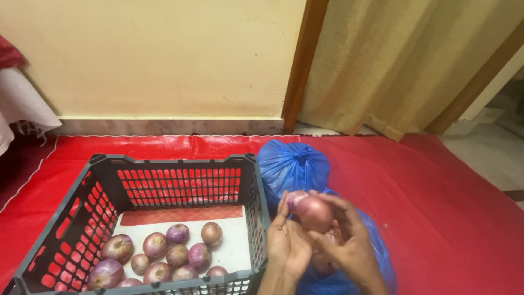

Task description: Sorting onions from blue plastic bags into a gray plastic crate while sitting on a mat on the floor.

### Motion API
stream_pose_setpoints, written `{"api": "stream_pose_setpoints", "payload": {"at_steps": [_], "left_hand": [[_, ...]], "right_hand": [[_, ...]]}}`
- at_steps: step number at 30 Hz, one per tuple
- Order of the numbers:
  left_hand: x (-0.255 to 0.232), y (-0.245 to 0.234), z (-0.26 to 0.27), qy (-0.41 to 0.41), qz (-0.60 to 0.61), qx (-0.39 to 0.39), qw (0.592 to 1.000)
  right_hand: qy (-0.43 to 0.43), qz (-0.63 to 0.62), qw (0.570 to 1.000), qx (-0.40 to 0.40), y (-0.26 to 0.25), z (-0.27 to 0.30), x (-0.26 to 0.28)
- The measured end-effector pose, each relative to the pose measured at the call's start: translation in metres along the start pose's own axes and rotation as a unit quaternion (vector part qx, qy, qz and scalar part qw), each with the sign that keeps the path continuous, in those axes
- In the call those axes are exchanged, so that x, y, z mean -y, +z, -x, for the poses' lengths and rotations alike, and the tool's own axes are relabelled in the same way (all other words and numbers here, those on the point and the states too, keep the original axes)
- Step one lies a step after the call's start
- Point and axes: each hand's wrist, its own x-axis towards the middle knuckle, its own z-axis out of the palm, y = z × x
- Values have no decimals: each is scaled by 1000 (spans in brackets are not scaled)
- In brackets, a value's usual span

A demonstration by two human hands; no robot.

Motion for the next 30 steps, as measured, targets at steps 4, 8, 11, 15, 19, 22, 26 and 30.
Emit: {"api": "stream_pose_setpoints", "payload": {"at_steps": [4, 8, 11, 15, 19, 22, 26, 30], "left_hand": [[-5, 24, 11, 55, -70, -81, 993], [-17, 17, 13, -8, 17, 3, 1000], [-22, 27, 18, -35, 10, 21, 999], [-33, 33, 12, -39, -19, 29, 999], [-109, 28, -5, -36, -99, 57, 993], [-206, 56, -2, -65, -392, -39, 917], [-354, -23, -11, -62, -702, -215, 676], [-424, -78, 5, -17, -917, -292, 272]], "right_hand": [[-72, 210, 975, -1, 6, 2, 3], [-211, 207, 955, 27, -13, -2, 2], [-139, 21, 986, -87, -35, 2, -26], [-39, -132, 971, -194, -55, 2, -50], [11, -196, 961, -196, -72, 7, -64], [78, -211, 955, -196, -77, 4, -75], [161, -116, 963, -184, -80, 1, -79], [250, -22, 949, -192, -88, 1, -85]]}}
